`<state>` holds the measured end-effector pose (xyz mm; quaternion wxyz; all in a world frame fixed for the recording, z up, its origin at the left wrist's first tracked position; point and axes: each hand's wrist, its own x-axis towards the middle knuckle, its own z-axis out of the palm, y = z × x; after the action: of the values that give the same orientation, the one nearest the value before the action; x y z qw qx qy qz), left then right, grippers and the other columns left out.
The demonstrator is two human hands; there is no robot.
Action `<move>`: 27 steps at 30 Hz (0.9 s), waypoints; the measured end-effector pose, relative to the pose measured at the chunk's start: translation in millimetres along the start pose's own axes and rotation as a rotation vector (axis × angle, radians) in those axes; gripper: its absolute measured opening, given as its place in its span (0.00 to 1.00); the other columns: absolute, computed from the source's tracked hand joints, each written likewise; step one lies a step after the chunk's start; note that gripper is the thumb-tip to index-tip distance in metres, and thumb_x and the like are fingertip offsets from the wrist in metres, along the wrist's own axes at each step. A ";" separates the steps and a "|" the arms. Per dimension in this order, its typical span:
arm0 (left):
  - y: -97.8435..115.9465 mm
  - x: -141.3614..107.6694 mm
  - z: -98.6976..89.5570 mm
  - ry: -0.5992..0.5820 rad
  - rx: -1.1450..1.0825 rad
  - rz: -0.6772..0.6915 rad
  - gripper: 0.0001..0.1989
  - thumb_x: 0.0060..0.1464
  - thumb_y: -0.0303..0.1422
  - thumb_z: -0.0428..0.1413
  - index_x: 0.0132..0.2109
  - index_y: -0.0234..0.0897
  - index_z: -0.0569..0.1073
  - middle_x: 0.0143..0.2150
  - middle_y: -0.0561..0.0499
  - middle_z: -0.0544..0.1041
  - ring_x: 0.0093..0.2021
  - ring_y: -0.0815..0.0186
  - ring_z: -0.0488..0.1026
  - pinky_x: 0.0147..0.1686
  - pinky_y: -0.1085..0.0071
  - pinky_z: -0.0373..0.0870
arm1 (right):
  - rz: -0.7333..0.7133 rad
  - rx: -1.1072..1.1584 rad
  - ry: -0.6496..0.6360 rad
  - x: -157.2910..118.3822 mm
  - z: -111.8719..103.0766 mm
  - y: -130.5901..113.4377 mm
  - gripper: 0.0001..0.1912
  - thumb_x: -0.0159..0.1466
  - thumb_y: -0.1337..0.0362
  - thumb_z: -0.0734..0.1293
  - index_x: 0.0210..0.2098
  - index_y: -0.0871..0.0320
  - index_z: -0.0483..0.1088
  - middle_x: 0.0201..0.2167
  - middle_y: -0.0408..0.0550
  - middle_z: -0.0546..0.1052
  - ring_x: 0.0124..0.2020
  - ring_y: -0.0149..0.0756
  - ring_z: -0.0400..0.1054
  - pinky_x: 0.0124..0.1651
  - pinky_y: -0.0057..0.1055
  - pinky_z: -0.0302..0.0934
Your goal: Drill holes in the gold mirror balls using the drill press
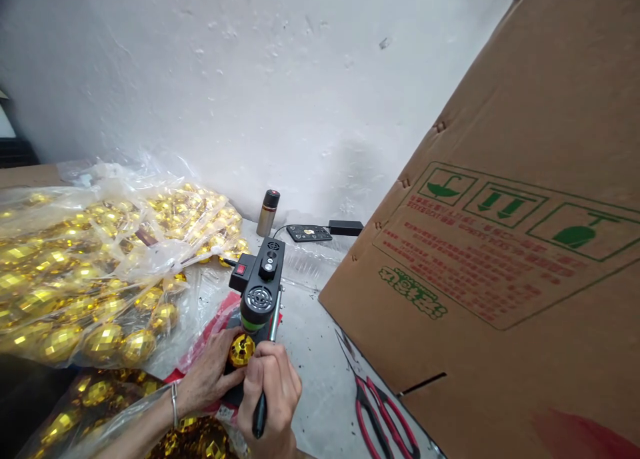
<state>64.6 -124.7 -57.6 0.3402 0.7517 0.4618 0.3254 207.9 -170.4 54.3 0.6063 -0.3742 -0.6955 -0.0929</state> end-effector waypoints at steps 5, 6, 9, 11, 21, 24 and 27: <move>0.2 -0.8 1.3 -0.002 -0.002 0.015 0.28 0.61 0.41 0.61 0.65 0.37 0.68 0.61 0.37 0.76 0.59 0.44 0.72 0.61 0.43 0.68 | 0.022 0.023 0.066 -10.3 7.3 4.1 0.15 0.73 0.75 0.56 0.32 0.55 0.62 0.28 0.40 0.67 0.27 0.27 0.63 0.30 0.26 0.60; 0.4 -0.9 1.7 -0.003 -0.001 0.022 0.28 0.61 0.41 0.61 0.65 0.37 0.68 0.60 0.37 0.77 0.59 0.45 0.72 0.60 0.43 0.69 | 0.029 0.031 0.083 -11.7 8.9 4.1 0.15 0.72 0.75 0.56 0.31 0.55 0.62 0.28 0.40 0.67 0.27 0.27 0.63 0.30 0.26 0.60; 1.0 -1.0 2.7 0.005 -0.003 0.031 0.28 0.61 0.40 0.61 0.65 0.38 0.68 0.60 0.38 0.77 0.58 0.45 0.72 0.59 0.44 0.69 | 0.046 0.052 0.150 -14.3 13.9 2.8 0.15 0.72 0.76 0.57 0.30 0.55 0.62 0.27 0.40 0.67 0.27 0.27 0.62 0.30 0.27 0.59; 1.3 -1.1 3.5 0.012 -0.007 0.026 0.27 0.61 0.40 0.61 0.64 0.38 0.68 0.59 0.38 0.77 0.58 0.45 0.72 0.59 0.44 0.69 | 0.068 0.054 0.180 -14.1 17.1 1.2 0.16 0.72 0.76 0.57 0.29 0.56 0.62 0.27 0.39 0.67 0.26 0.27 0.61 0.29 0.27 0.57; 2.3 -0.2 3.2 -0.004 -0.016 0.014 0.26 0.59 0.38 0.62 0.62 0.40 0.68 0.58 0.39 0.76 0.57 0.46 0.72 0.59 0.46 0.69 | 0.084 0.035 0.229 -19.3 23.4 2.8 0.17 0.71 0.76 0.57 0.27 0.55 0.61 0.26 0.40 0.66 0.25 0.27 0.60 0.29 0.29 0.55; 3.5 0.0 2.5 -0.005 -0.021 0.009 0.26 0.59 0.38 0.62 0.62 0.39 0.68 0.58 0.39 0.76 0.58 0.45 0.72 0.59 0.46 0.69 | 0.059 0.038 0.241 -21.1 24.4 5.2 0.17 0.71 0.76 0.57 0.28 0.55 0.60 0.26 0.39 0.66 0.25 0.27 0.60 0.30 0.30 0.56; 4.5 0.3 2.9 -0.008 -0.022 0.008 0.27 0.59 0.37 0.62 0.63 0.38 0.68 0.58 0.38 0.76 0.58 0.45 0.72 0.60 0.45 0.68 | 0.088 0.050 0.232 -22.2 24.6 6.4 0.16 0.71 0.76 0.57 0.28 0.55 0.61 0.26 0.39 0.67 0.26 0.28 0.62 0.33 0.31 0.57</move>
<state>69.2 -126.6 -55.5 0.3490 0.7510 0.4539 0.3288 192.6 -160.7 25.8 0.6953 -0.3760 -0.6056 -0.0916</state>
